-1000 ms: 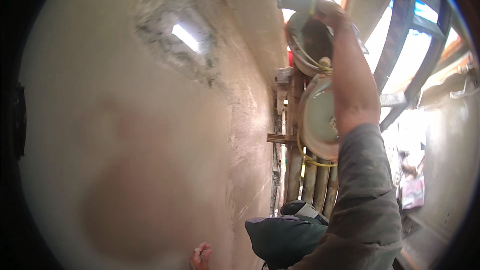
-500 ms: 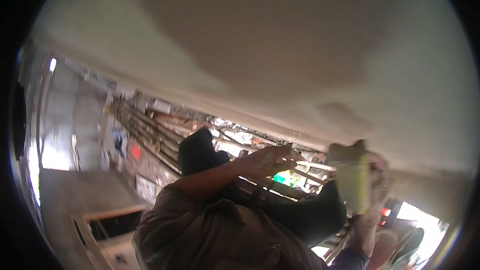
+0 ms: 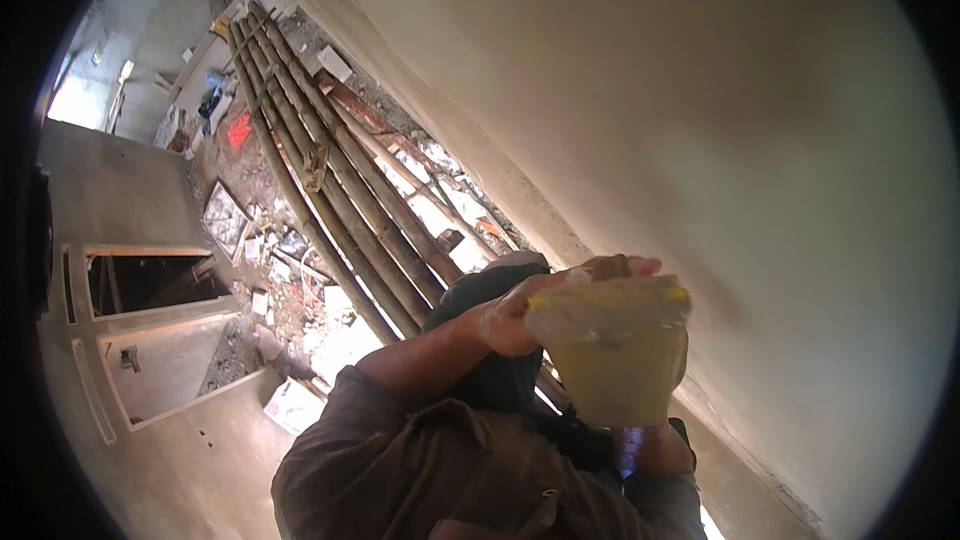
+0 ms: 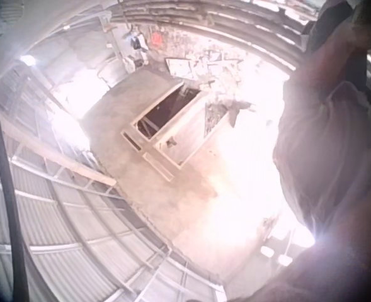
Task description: The person smooths a freshly plastered wall using a yellow sponge and a cloth, repeatedly wiping and rubbing the surface to even out the finish. The person occasionally dips the sponge into a bucket of water and continues smoothing different sections of the wall.
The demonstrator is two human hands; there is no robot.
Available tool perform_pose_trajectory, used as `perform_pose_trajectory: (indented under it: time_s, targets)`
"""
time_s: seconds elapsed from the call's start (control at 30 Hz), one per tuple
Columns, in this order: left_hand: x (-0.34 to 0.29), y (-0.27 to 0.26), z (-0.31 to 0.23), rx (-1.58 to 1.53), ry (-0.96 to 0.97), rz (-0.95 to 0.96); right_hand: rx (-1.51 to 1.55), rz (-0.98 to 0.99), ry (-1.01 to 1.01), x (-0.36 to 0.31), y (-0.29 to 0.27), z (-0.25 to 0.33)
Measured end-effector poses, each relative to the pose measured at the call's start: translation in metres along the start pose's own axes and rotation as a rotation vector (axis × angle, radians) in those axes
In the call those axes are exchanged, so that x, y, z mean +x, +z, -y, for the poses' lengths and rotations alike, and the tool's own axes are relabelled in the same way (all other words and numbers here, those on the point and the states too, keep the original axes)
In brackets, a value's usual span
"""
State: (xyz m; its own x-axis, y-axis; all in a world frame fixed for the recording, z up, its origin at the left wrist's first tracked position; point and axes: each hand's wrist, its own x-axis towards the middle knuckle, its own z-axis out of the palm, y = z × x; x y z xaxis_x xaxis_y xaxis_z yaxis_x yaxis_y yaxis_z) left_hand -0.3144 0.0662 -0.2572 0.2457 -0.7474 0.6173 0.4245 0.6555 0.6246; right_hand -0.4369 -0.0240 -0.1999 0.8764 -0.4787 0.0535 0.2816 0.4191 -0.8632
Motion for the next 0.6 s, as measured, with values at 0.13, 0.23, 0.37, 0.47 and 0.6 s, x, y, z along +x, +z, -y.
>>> perform_pose_trajectory:
  time_s: [0.13,0.23,0.37,0.47,0.6]
  targets:
    - [0.0,-0.03,-0.007,0.027,0.155,-0.004,0.013,0.039,0.102,0.021,0.018,-0.035]
    - [0.005,-0.058,-0.021,0.012,0.164,0.075,-0.012,0.057,0.164,0.031,0.027,-0.05]
    - [-0.008,-0.078,-0.029,0.012,0.191,-0.011,-0.069,0.043,0.253,0.047,0.025,-0.07]
    - [-0.053,-0.105,-0.034,-0.008,0.073,-0.258,-0.153,-0.071,0.303,0.06,0.002,-0.079]
    - [-0.104,-0.174,-0.017,-0.033,-0.206,-1.182,-0.323,-0.388,0.384,0.04,-0.042,-0.101]
